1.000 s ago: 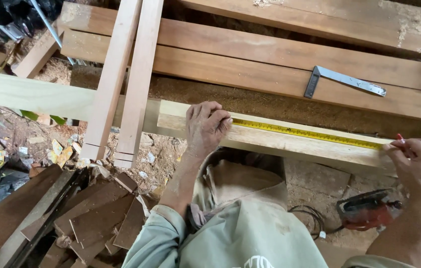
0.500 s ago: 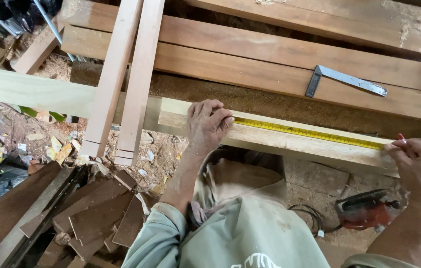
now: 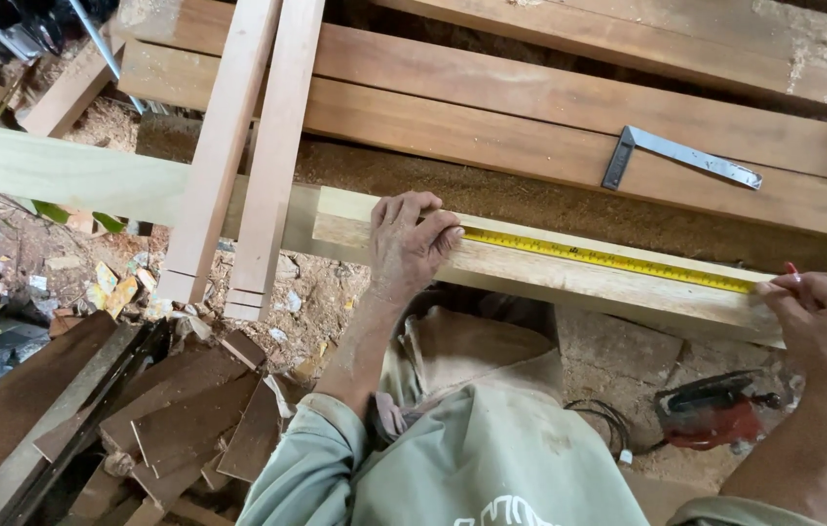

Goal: Measuring and marking wooden beams using a tape measure, square, and pencil for layout.

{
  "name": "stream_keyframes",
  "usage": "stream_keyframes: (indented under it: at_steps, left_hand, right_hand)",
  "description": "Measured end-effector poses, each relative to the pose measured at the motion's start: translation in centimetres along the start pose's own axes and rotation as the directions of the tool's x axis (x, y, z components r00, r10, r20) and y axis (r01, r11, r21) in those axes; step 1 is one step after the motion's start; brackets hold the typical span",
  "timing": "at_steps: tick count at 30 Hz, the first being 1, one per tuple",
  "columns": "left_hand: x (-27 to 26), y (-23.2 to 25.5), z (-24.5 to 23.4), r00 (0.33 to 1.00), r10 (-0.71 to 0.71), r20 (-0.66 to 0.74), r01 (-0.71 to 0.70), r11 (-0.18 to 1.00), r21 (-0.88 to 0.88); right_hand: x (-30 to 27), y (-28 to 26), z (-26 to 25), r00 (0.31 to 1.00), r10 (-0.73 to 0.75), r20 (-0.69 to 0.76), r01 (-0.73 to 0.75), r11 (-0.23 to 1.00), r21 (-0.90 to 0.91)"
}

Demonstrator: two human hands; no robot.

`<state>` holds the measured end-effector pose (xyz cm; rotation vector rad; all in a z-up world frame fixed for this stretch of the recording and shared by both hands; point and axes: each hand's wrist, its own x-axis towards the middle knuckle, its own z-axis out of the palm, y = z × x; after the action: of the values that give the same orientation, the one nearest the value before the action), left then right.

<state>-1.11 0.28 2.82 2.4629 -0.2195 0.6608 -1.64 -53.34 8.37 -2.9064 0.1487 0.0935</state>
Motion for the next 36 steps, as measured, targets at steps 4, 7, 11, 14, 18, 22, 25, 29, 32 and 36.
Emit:
stream_keyframes:
  at_steps: [4, 7, 11, 14, 18, 22, 25, 29, 32, 36]
  left_hand:
    - [-0.4, -0.4, 0.4, 1.0, 0.004, 0.005, -0.004, 1.0, -0.003]
    - [-0.4, -0.4, 0.3, 1.0, 0.001, 0.021, 0.0, 1.0, -0.017]
    - [-0.2, -0.3, 0.2, 1.0, 0.009, -0.002, -0.009, 1.0, -0.017]
    - [0.1, 0.0, -0.1, 1.0, 0.008, -0.003, -0.008, 1.0, -0.028]
    - [0.3, 0.1, -0.5, 1.0, 0.019, -0.011, -0.019, 0.999, -0.037]
    - [0.3, 0.1, -0.4, 1.0, 0.019, -0.011, -0.019, 0.999, -0.045]
    - [0.3, 0.1, -0.5, 1.0, 0.011, 0.003, -0.011, 0.999, -0.044]
    - [0.5, 0.5, -1.0, 1.0, 0.001, 0.014, 0.0, 0.999, -0.052]
    - [0.7, 0.6, -1.1, 1.0, 0.003, 0.006, -0.003, 0.999, -0.053]
    - [1.1, 0.9, -1.3, 0.999, 0.027, -0.046, -0.028, 0.999, -0.042]
  right_hand:
    - [-0.3, -1.1, -0.4, 0.998, 0.06, 0.003, -0.06, 0.995, 0.083]
    - [-0.1, -1.4, -0.6, 0.993, 0.115, 0.031, -0.117, 0.989, 0.093]
    - [-0.1, 0.5, 0.3, 0.999, 0.036, 0.009, -0.037, 0.998, 0.056]
    - [-0.1, 1.7, 0.9, 1.0, -0.011, -0.029, 0.013, 0.999, 0.053]
    - [-0.4, 0.8, 0.6, 0.998, -0.002, -0.058, 0.007, 0.996, 0.086]
    - [-0.4, 1.2, 0.9, 0.999, -0.016, -0.047, 0.02, 0.996, 0.088]
    - [-0.4, 1.2, 0.9, 0.999, 0.0, -0.042, 0.002, 0.999, 0.051]
    - [-0.3, 1.4, 0.7, 1.0, -0.005, -0.021, 0.005, 1.0, 0.006]
    - [-0.3, 1.8, 1.1, 0.999, -0.028, -0.034, 0.029, 1.0, 0.008]
    - [-0.8, 1.3, 1.1, 0.991, -0.092, -0.092, 0.098, 0.993, 0.06]
